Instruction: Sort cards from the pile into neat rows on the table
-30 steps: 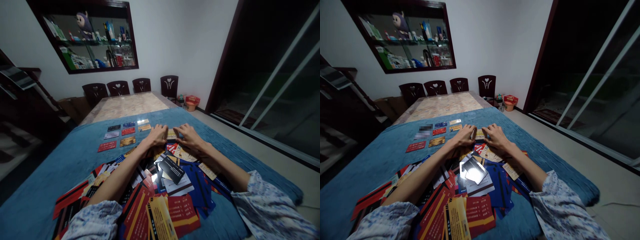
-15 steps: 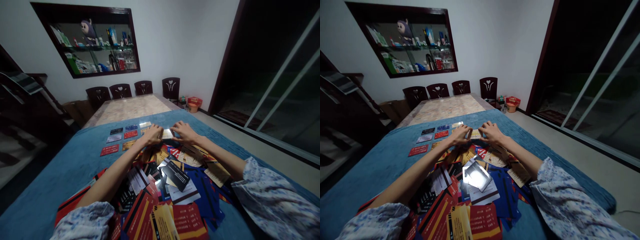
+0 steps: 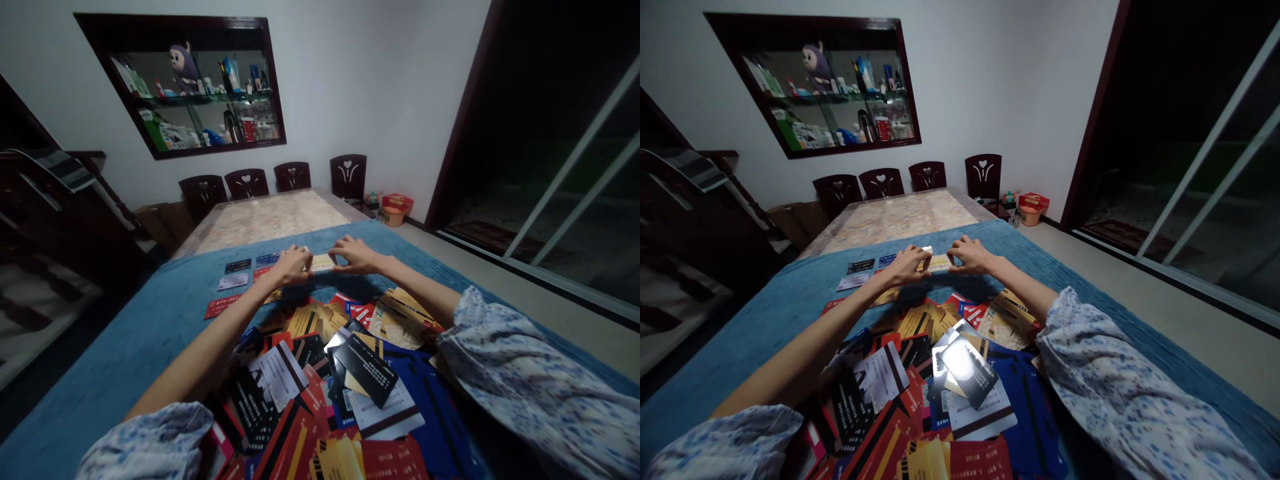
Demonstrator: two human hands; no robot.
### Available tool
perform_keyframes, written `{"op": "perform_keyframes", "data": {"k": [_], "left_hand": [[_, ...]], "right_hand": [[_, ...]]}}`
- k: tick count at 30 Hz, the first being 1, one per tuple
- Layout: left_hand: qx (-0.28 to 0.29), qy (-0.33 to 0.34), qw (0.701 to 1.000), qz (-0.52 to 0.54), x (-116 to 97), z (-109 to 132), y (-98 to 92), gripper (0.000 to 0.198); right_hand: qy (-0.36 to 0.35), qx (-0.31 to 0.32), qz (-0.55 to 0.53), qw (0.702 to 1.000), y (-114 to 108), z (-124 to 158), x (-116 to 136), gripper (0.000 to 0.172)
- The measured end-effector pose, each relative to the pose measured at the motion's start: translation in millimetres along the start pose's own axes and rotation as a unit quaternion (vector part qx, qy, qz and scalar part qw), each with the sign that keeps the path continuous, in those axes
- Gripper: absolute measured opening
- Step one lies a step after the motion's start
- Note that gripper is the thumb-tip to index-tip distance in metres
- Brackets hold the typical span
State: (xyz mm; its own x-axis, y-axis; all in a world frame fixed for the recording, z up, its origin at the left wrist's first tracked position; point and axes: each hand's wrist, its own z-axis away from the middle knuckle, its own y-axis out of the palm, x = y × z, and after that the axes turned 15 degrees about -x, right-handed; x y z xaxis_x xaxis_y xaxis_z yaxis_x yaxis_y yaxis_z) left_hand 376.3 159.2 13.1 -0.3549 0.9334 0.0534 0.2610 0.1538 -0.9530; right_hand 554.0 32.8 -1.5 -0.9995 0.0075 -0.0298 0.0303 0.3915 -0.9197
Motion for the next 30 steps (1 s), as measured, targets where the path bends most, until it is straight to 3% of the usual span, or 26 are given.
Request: {"op": "perform_keyframes", "data": {"k": [15,30], "left_hand": [[0.011,-0.065,0.997,-0.026,52,-19,5.8,0.018],[0.035,-0.117,0.991,-0.052,80,-50,37.4,0.018]], "right_hand": [[0.005,0.032,-0.004,0.999,19,-74,6,0.024],[0.05,0.067,0.009,0.996,60,-114,2,0.028]]}}
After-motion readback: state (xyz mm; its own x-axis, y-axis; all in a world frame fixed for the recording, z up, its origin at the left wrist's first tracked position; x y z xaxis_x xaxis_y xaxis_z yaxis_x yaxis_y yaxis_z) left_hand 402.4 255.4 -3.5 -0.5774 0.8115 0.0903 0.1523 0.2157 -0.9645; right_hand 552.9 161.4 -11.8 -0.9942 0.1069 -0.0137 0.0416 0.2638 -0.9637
